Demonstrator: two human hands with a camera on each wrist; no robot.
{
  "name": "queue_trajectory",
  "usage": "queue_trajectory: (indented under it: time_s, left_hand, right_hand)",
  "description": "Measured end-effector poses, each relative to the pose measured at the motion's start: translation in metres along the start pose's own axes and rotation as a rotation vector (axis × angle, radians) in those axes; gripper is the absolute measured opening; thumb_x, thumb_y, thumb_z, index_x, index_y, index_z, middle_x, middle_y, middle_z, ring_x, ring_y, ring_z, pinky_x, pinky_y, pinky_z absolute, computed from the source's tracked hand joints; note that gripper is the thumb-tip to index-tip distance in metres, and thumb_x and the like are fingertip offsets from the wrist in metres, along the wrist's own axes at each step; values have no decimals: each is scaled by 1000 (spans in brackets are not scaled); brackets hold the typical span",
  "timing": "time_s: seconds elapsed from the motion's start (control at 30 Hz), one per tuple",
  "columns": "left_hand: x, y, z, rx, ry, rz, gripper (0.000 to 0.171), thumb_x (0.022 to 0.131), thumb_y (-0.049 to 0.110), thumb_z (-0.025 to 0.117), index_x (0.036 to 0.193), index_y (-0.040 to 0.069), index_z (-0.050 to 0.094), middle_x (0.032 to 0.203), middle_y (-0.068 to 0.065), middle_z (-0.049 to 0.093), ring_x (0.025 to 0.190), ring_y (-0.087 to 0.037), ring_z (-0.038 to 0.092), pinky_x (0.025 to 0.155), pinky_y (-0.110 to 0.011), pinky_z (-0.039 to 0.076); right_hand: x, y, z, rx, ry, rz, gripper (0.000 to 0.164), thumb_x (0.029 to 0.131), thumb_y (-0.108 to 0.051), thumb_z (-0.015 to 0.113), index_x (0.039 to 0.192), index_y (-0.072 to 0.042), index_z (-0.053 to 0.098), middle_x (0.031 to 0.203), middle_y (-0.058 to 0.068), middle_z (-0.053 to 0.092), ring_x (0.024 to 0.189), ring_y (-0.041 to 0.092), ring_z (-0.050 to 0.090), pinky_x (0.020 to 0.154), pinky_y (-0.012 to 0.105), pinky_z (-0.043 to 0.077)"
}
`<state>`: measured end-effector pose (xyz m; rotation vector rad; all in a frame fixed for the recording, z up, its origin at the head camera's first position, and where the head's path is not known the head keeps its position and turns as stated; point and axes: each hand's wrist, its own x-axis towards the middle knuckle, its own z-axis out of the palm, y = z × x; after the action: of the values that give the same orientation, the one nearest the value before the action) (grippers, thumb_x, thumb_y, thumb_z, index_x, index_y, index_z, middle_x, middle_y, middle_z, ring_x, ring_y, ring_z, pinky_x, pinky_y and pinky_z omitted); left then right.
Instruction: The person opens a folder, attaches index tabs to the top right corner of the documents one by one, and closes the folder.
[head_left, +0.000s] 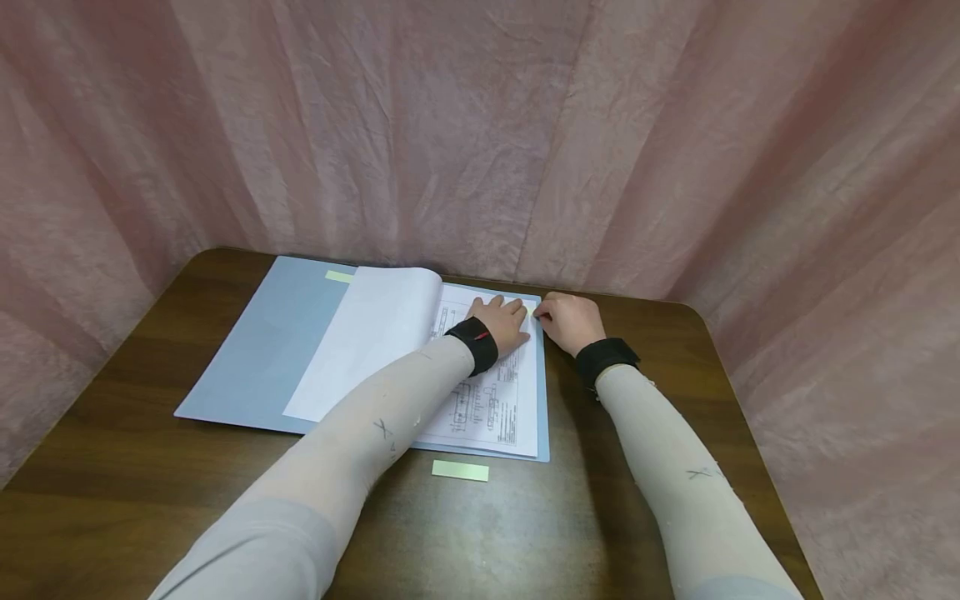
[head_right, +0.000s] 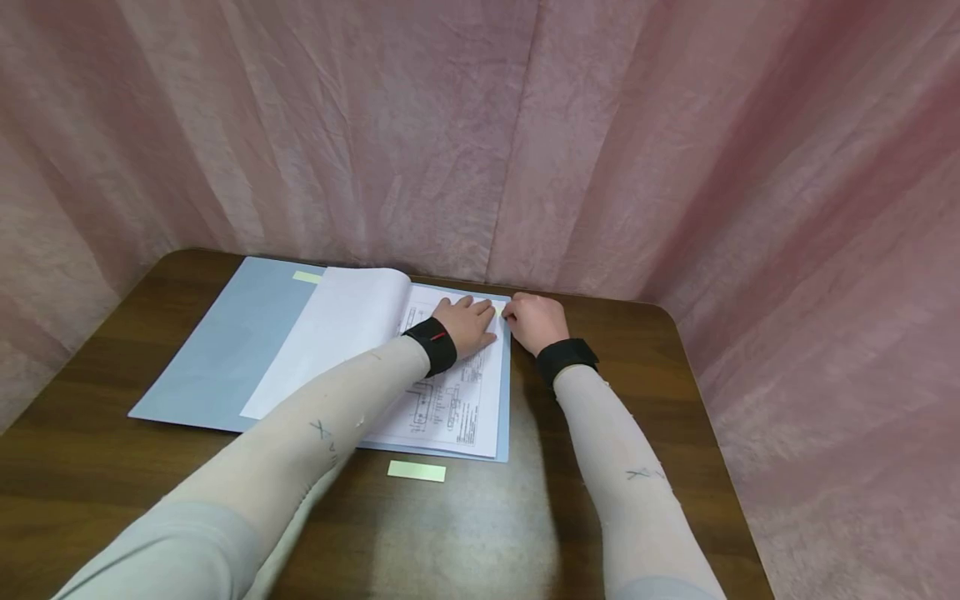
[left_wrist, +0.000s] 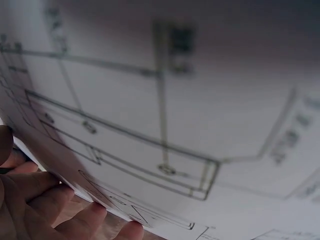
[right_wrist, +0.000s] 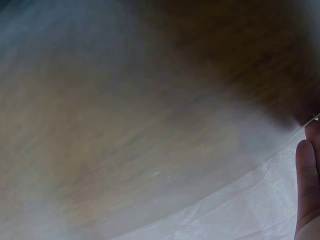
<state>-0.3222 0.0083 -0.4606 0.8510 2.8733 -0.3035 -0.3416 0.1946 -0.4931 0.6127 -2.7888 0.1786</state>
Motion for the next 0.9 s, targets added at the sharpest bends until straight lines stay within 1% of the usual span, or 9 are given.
queue_trajectory:
  time_s: [0.3, 0.47, 0.6, 0.7, 0.8, 0.9]
  left_hand:
    - [-4, -1, 4, -2, 2, 0, 65, 105, 55, 34, 159, 19, 32, 162, 1, 28, 145, -29, 31, 108, -53, 31]
    - [-10, 0, 6, 21, 12, 9, 63, 105, 53, 36, 157, 17, 35, 161, 0, 32, 144, -29, 34, 107, -52, 34]
    - [-14, 0, 8, 47, 2, 6, 61, 106, 51, 36, 157, 18, 35, 160, 1, 32, 143, -27, 35, 106, -51, 35]
    - [-14, 0, 15, 58, 2, 9, 60, 106, 50, 37, 157, 18, 36, 160, 2, 33, 142, -26, 36, 104, -51, 36]
    - [-17, -2, 22, 73, 1, 15, 59, 105, 50, 38, 155, 18, 38, 158, 1, 36, 139, -25, 40, 102, -51, 39]
    - [-25, 0, 22, 108, 7, 28, 58, 104, 51, 41, 151, 18, 45, 152, 1, 44, 132, -23, 47, 98, -47, 43]
  right_hand:
    - [6, 0, 1, 10, -8, 2, 13, 90, -18, 72, 100, -20, 79, 96, -5, 69, 82, 16, 65, 72, 34, 50]
    - [6, -1, 2, 21, -14, -10, 14, 89, -19, 73, 101, -19, 79, 96, -4, 70, 82, 17, 66, 72, 35, 51]
    - [7, -1, 4, 21, -10, -12, 14, 89, -19, 73, 101, -20, 79, 98, -5, 70, 83, 17, 66, 72, 35, 51]
    - [8, 0, 5, 24, -7, -4, 13, 89, -19, 73, 100, -21, 79, 99, -5, 70, 83, 16, 66, 73, 35, 51]
    - [10, 0, 7, 36, -17, -7, 13, 90, -19, 72, 101, -20, 79, 99, -5, 70, 83, 16, 66, 72, 34, 50]
    - [9, 3, 8, 46, -26, -10, 13, 90, -19, 71, 101, -20, 79, 98, -4, 69, 82, 16, 65, 72, 34, 50]
